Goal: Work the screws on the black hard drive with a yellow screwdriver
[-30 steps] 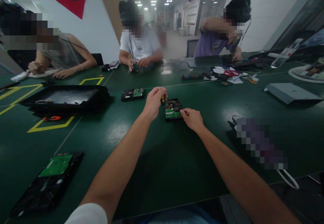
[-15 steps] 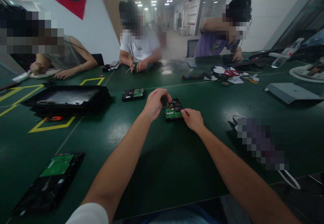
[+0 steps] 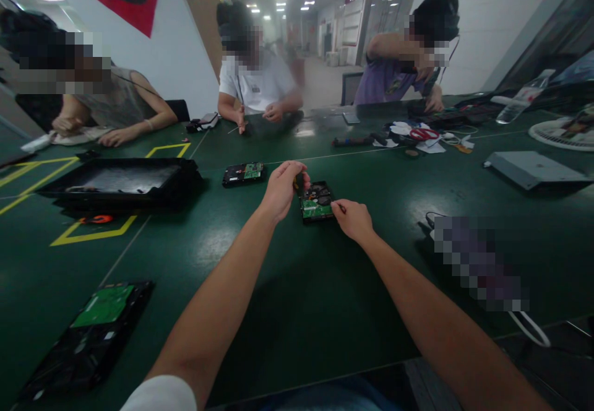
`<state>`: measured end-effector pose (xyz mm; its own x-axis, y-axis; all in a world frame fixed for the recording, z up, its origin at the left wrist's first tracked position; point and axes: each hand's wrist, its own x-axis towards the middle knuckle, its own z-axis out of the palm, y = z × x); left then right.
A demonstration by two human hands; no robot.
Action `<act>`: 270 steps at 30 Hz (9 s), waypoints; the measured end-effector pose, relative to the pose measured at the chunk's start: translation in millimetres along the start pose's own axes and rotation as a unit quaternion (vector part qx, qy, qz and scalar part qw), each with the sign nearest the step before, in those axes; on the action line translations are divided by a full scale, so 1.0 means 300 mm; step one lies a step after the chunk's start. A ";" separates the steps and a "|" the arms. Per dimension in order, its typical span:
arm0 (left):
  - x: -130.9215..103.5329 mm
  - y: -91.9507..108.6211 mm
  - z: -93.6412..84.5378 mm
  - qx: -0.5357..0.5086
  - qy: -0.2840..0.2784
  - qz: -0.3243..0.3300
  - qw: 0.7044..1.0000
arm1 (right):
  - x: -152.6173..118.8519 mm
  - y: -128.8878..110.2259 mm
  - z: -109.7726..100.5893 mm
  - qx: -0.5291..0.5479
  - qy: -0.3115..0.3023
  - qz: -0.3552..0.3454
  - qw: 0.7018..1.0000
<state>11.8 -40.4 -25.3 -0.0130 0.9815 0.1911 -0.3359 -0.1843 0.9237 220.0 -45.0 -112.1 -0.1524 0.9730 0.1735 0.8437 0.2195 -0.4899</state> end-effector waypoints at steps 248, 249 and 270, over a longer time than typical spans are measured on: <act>0.014 0.008 -0.026 0.048 0.012 0.047 0.998 | -0.005 -0.008 -0.011 0.005 -0.003 0.016 1.000; 0.016 0.006 -0.027 0.056 0.012 0.053 0.997 | -0.005 -0.009 -0.012 0.008 -0.005 0.016 1.000; 0.014 0.014 -0.025 0.151 0.043 0.089 0.984 | -0.009 -0.010 -0.014 -0.016 -0.012 -0.003 1.000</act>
<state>3.2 -36.6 -23.1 -0.1309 0.9309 0.3411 -0.0266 -0.3472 0.9374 220.0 -48.7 -107.5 -0.1701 0.9730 0.1559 0.8582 0.2240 -0.4619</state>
